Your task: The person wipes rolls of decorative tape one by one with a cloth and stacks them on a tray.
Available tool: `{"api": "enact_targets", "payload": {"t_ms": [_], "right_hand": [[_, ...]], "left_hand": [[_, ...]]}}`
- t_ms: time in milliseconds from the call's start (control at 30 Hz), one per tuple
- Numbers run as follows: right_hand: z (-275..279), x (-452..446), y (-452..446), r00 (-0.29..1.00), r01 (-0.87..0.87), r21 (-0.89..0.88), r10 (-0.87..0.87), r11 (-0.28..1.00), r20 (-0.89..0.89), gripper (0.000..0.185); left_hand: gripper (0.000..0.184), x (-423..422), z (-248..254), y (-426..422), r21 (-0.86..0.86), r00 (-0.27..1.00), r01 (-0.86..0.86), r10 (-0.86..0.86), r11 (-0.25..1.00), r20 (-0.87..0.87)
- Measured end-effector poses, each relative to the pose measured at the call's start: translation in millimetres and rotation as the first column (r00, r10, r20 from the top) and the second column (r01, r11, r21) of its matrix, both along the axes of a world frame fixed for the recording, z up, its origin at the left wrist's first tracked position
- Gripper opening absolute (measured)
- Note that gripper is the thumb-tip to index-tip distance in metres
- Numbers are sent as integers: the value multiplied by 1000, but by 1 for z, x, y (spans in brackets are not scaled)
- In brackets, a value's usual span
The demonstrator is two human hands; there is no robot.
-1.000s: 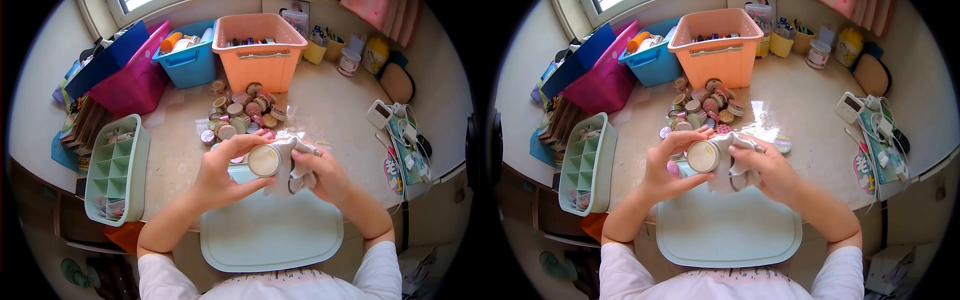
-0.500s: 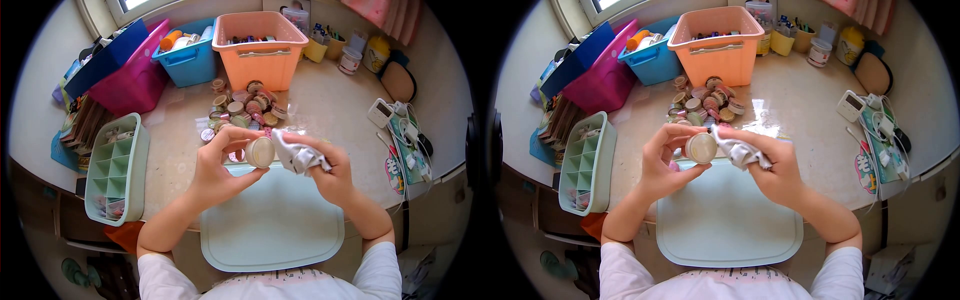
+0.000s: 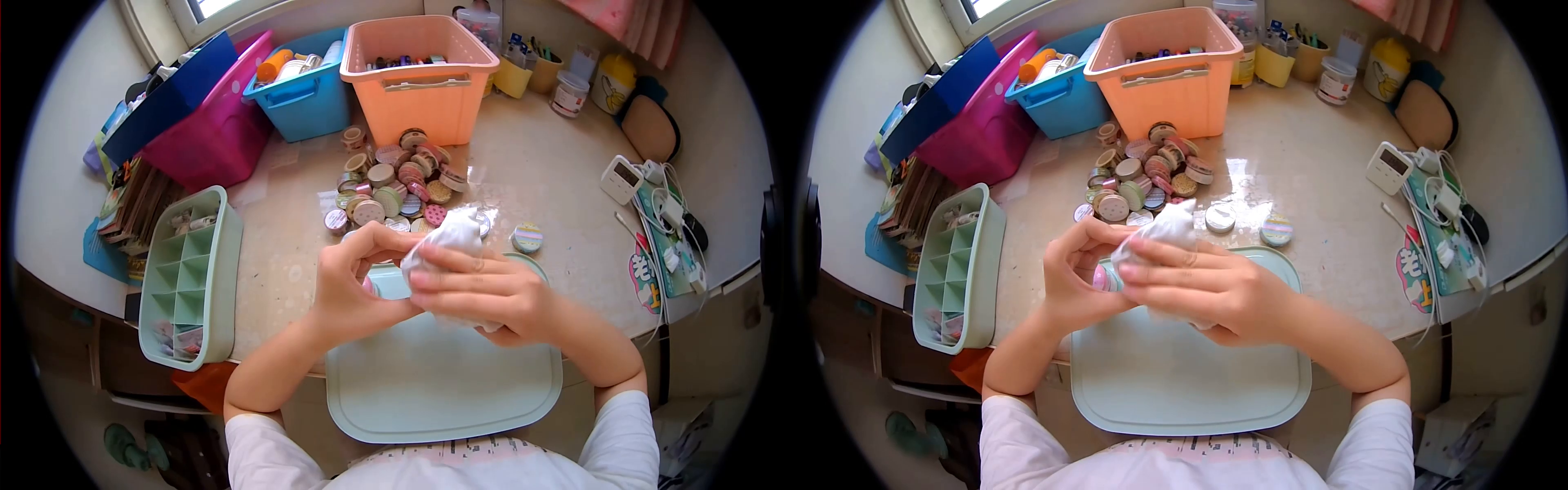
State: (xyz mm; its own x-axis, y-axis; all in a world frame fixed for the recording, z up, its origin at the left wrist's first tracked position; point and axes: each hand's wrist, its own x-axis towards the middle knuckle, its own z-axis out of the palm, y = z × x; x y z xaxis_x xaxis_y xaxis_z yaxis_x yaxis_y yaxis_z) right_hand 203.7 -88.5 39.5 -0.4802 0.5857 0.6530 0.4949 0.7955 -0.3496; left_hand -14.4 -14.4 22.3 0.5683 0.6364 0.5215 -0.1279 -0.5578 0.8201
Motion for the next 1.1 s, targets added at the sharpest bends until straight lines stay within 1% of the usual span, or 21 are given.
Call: {"api": "enact_targets", "payload": {"t_ms": [67, 100, 133, 233, 300, 333, 400, 467, 500, 533, 567, 600, 667, 800, 833, 867, 933, 967, 1000, 1067, 1100], "right_hand": [[0, 9, 1, 986, -162, -43, 160, 986, -40, 37], [0, 15, 4, 987, -147, -68, 142, 987, -74, 35], [-1, 13, 8, 993, -74, 16, 75, 997, -89, 34], [-1, -2, 3, 989, 23, -18, -25, 1000, -145, 36], [-2, 5, 2, 985, -173, -35, 173, 984, -4, 36], [-5, 12, 5, 985, -173, -34, 173, 984, -2, 36], [-13, 26, 15, 964, -228, -68, 215, 971, -158, 46], [-17, 24, 13, 883, -119, -237, -7, 964, -470, 42], [-15, 20, 12, 771, -227, -414, -97, 882, -629, 39], [-12, 16, 11, 637, -362, -543, -224, 758, -738, 38], [-12, 10, 9, 592, -478, -544, -205, 690, -779, 36], [-15, 5, 6, 619, -475, -563, -198, 677, -760, 38], [-12, 1, -4, 662, -429, -639, -259, 639, -704, 39], [-16, 0, -1, 702, -293, -680, -332, 672, -630, 43], [-18, 0, 0, 700, -265, -660, -331, 703, -633, 43], [-19, 0, 0, 698, -237, -638, -328, 733, -636, 44], [-17, -2, -1, 713, -211, -592, -291, 778, -637, 43], [-17, -3, -1, 729, -188, -543, -255, 818, -636, 43], [-18, -5, -2, 729, -188, -543, -254, 818, -636, 43], [-22, -8, -5, 605, -242, -444, -224, 863, -764, 42], [-22, -10, -5, 605, -171, -378, -206, 910, -769, 39]], "left_hand": [[50, 2, -1, 4, -3, 999, 7, -6, 1000, 47], [49, 2, 1, 6, -3, 998, 26, -25, 1000, 60], [48, 1, 4, 8, -4, 996, 45, -44, 999, 74], [51, -3, 8, 9, 46, 997, 61, -63, 997, 40], [53, -3, 5, 11, 44, 995, 81, -83, 996, 50], [53, -2, 4, 11, 30, 997, 52, -54, 998, 61], [53, -1, 5, 13, 17, 997, 21, -22, 1000, 75], [53, 0, 5, 14, 12, 995, 37, -38, 999, 93], [53, 0, 7, 16, 12, 995, 39, -40, 999, 94], [57, 0, 8, 18, 149, 999, 49, -52, 988, 13], [60, 0, 10, 18, 282, 996, 68, -51, 957, -69], [60, 0, 13, 16, 282, 996, 68, -50, 957, -68], [66, 1, 21, 10, 395, 985, 33, 36, 918, -166], [67, 4, 24, 3, 306, 981, -5, 64, 952, -185], [56, 5, 24, 0, 189, 986, -57, 85, 980, -143], [56, 4, 16, 1, 190, 986, -55, 83, 980, -141], [41, 4, 4, 7, 154, 999, -41, 46, 987, -24], [28, 6, -1, 5, 147, 996, -78, 71, 986, 51], [28, 5, 1, 4, 148, 996, -79, 72, 986, 51], [34, 2, 2, 4, 311, 992, -116, 124, 943, -7], [34, 3, 2, 4, 309, 992, -114, 123, 944, -8]]}}
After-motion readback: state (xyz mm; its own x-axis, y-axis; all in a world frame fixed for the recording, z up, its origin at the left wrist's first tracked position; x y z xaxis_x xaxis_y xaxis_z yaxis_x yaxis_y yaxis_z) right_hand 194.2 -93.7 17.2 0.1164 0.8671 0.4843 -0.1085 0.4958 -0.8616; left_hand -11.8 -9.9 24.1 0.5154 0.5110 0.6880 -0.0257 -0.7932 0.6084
